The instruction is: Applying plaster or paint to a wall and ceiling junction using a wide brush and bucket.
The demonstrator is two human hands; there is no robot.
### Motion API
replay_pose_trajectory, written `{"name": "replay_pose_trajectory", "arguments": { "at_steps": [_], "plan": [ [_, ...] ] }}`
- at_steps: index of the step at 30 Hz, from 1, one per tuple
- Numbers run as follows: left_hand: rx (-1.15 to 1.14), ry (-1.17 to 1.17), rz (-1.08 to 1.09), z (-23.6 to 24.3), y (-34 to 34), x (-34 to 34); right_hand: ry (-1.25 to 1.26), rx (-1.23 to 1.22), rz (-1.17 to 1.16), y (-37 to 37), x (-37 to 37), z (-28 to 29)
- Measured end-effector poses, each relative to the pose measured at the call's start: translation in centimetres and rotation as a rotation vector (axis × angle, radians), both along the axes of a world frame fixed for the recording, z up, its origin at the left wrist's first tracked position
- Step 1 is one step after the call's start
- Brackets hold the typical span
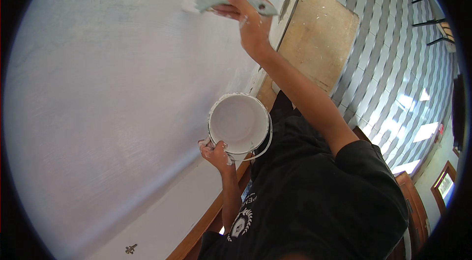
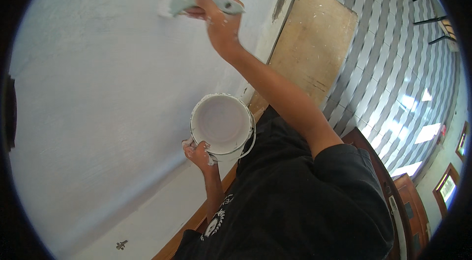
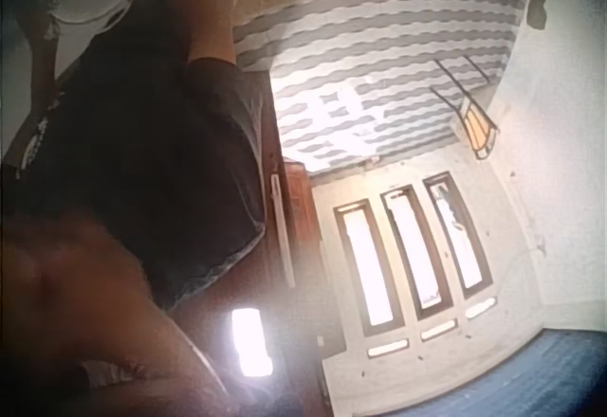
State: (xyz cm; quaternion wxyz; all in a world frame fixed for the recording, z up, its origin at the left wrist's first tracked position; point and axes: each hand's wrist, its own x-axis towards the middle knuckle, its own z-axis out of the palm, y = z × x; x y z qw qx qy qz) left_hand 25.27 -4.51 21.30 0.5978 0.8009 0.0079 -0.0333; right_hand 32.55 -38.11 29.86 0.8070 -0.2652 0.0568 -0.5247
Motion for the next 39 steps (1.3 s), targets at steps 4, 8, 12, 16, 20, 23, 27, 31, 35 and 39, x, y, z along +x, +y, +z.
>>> {"name": "replay_pose_trajectory", "arguments": {
  "at_steps": [4,8,12,16,20,23,27,31,35,39],
  "plan": [
    [-0.065,0.063,0.020,1.4,-1.2,-0.3,0.266,0.093,-0.003,0.1,-1.2,-6.4],
    [-0.023,0.044,0.015,1.2,-0.7,0.0,0.508,0.115,-0.018,-0.6,-1.4,-10.3],
    [-0.086,0.035,0.029,0.9,-1.2,-0.3,0.589,-0.013,-0.047,-0.6,0.3,-7.5],
    [-0.084,0.030,0.045,1.6,-1.6,-0.4,0.550,-0.173,-0.072,0.2,0.5,2.1],
    [-0.166,0.074,0.062,2.2,-2.3,-0.5,0.295,-0.244,-0.111,-0.1,0.2,8.8],
    [-0.155,0.064,0.047,1.7,-1.8,-0.3,0.207,-0.242,0.002,-0.4,-0.8,13.5],
    [-0.170,0.073,0.047,2.1,-2.1,-0.4,-0.063,-0.127,0.137,0.3,-1.6,15.8],
    [-0.204,0.074,0.037,2.1,-2.0,-0.6,-0.230,-0.308,0.012,2.3,-1.4,12.9],
    [-0.111,0.148,0.003,3.1,-2.4,-0.6,-0.039,-0.169,0.185,4.4,-1.7,7.1],
    [-0.161,0.165,-0.006,2.3,-1.4,-0.2,0.029,-0.001,0.178,7.0,-2.9,2.2]
  ]
}}
